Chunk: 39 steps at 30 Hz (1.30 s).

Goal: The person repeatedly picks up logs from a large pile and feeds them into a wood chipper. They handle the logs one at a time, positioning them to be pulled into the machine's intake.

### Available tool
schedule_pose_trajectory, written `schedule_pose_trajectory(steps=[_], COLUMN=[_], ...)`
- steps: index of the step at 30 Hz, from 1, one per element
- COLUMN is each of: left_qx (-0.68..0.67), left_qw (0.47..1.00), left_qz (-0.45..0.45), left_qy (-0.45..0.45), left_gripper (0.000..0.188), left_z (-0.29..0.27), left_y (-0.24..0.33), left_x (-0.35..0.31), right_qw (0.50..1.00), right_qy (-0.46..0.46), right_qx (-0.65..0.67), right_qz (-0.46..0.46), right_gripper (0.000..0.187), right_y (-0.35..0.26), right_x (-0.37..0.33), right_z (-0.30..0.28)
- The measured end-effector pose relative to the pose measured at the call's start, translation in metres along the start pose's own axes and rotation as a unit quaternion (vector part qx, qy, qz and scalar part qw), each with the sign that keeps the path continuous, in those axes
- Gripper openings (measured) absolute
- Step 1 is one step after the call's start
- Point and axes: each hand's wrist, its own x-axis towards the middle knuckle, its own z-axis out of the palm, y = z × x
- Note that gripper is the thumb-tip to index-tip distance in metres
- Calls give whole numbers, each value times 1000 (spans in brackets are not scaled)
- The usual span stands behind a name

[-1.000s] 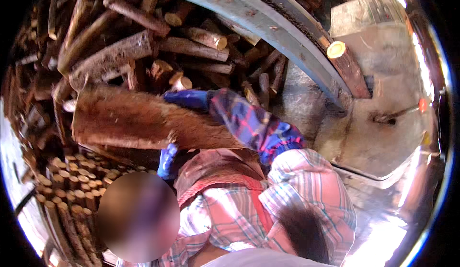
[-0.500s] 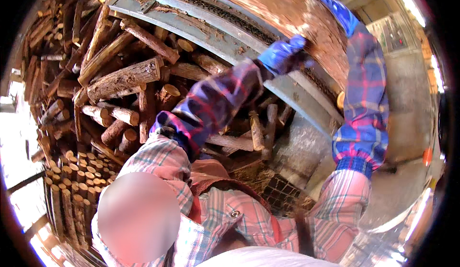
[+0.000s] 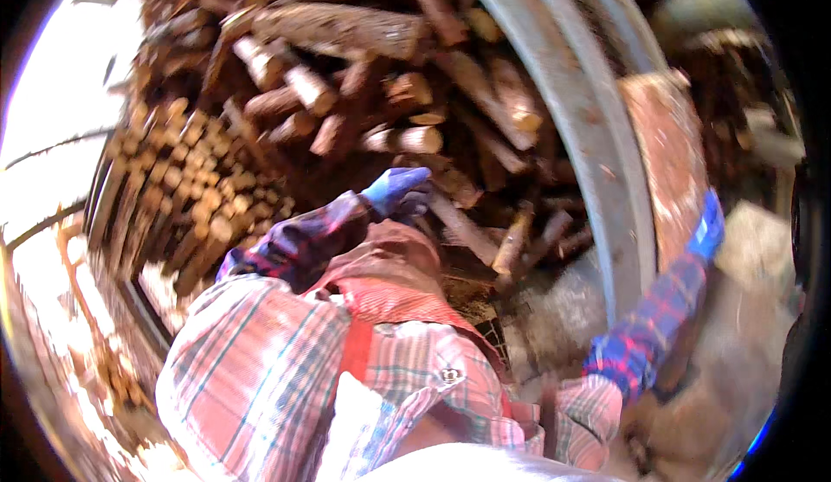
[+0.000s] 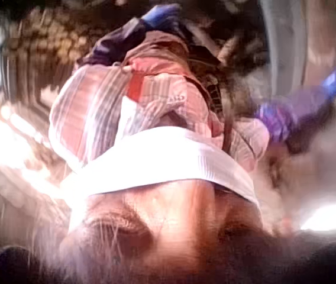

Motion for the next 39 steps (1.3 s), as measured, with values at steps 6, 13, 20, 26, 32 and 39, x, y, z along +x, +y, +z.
schedule_pose_trajectory(steps=[6,13,20,26,32,39], left_qx=[-94,-18,-166,369,303,806], left_qw=[985,951,903,782,749,292], left_qz=[34,-30,-184,234,496,82], left_qy=[138,306,350,444,319,509], left_gripper=[20,34,33,29,43,32], left_z=[-44,-100,-278,-526,-587,-560], left_y=[-22,-46,17,191,372,421], left_x=[-45,-91,-113,-38,13,57], right_qw=[957,941,761,781,639,582], right_qy=[247,-132,-527,-392,-334,-340], right_qx=[-51,311,377,458,639,692], right_qz=[-144,-7,21,162,268,258], right_gripper=[43,47,79,69,75,70], right_y=[-120,-264,-396,-402,-466,-457], right_x=[-65,-284,-353,-221,-82,-57], right_z=[25,252,344,511,660,733])
